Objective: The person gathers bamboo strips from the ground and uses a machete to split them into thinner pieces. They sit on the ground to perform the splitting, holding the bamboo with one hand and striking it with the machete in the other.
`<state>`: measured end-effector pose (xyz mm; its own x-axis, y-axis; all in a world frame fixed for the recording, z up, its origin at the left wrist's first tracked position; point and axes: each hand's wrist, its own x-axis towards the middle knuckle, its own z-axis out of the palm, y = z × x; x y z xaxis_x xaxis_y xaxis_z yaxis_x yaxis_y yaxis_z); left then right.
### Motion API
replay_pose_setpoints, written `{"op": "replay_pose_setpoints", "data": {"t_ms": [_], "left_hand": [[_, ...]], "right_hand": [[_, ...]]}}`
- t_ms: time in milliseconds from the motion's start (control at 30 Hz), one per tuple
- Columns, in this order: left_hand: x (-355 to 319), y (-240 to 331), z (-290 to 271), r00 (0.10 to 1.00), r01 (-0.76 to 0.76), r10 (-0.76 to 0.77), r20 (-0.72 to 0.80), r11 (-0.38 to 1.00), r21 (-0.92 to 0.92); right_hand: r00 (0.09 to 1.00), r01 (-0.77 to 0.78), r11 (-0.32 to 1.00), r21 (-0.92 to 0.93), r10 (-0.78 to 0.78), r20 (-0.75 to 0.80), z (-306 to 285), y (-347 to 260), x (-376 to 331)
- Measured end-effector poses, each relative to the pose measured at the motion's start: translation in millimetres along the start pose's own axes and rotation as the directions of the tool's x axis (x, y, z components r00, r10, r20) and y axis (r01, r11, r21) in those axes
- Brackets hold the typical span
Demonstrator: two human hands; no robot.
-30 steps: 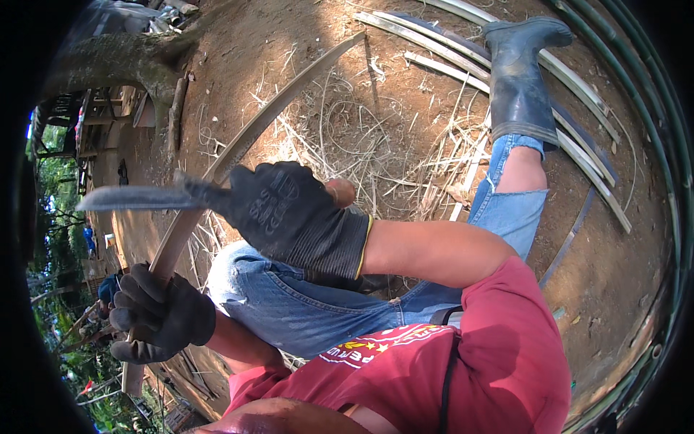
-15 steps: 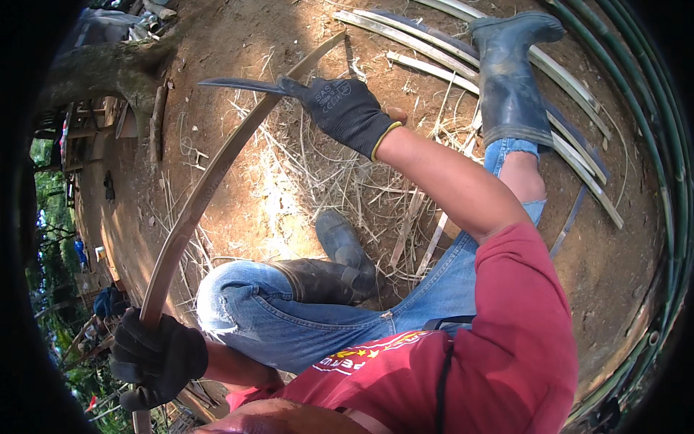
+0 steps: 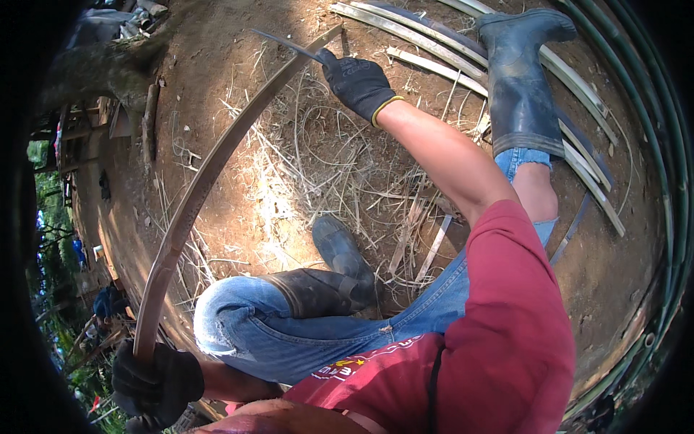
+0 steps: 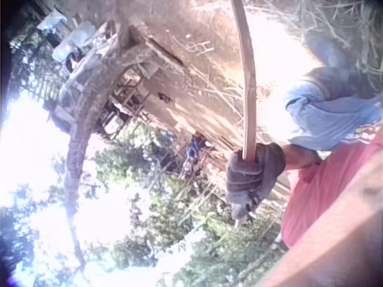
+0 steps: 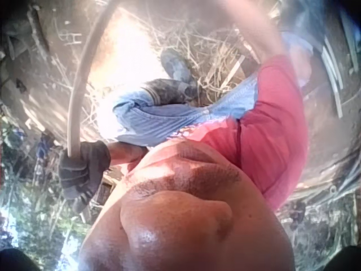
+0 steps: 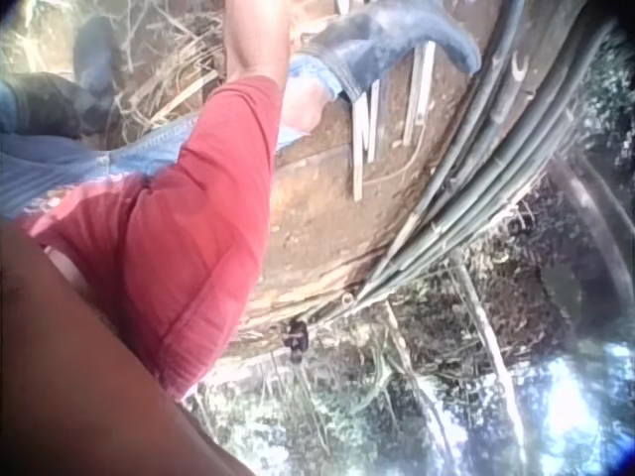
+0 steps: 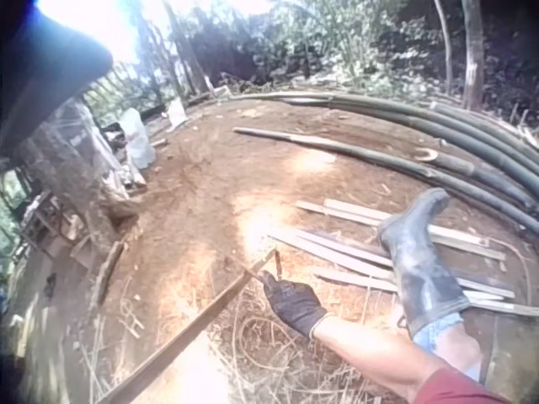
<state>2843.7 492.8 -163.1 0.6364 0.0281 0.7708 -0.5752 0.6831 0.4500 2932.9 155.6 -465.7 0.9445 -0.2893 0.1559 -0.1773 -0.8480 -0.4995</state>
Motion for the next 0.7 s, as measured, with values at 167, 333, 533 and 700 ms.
{"op": "replay_pose_setpoints", "data": {"t_ms": [167, 333, 533, 700], "left_hand": [[-2, 1, -4, 0.997, -0.072, 0.074, -0.032, 0.995, 0.067], [4, 18, -19, 0.993, 0.116, -0.115, -0.007, 0.992, 0.054], [6, 19, -23, 0.999, 0.055, -0.055, -0.002, 0.994, 0.096], [4, -10, -7, 0.999, -0.028, 0.029, 0.017, 1.0, -0.012]], "right_hand": [[0.843, 0.528, 0.847, 0.068, -0.513, -0.162, -73, -141, -74], [0.77, 0.562, 0.811, -0.16, -0.584, -0.256, -103, -179, -97], [0.876, 0.436, 0.872, -0.222, -0.468, -0.121, -54, -93, -60], [0.988, 0.144, 0.979, -0.147, -0.15, -0.035, -11, 33, -8]]}}
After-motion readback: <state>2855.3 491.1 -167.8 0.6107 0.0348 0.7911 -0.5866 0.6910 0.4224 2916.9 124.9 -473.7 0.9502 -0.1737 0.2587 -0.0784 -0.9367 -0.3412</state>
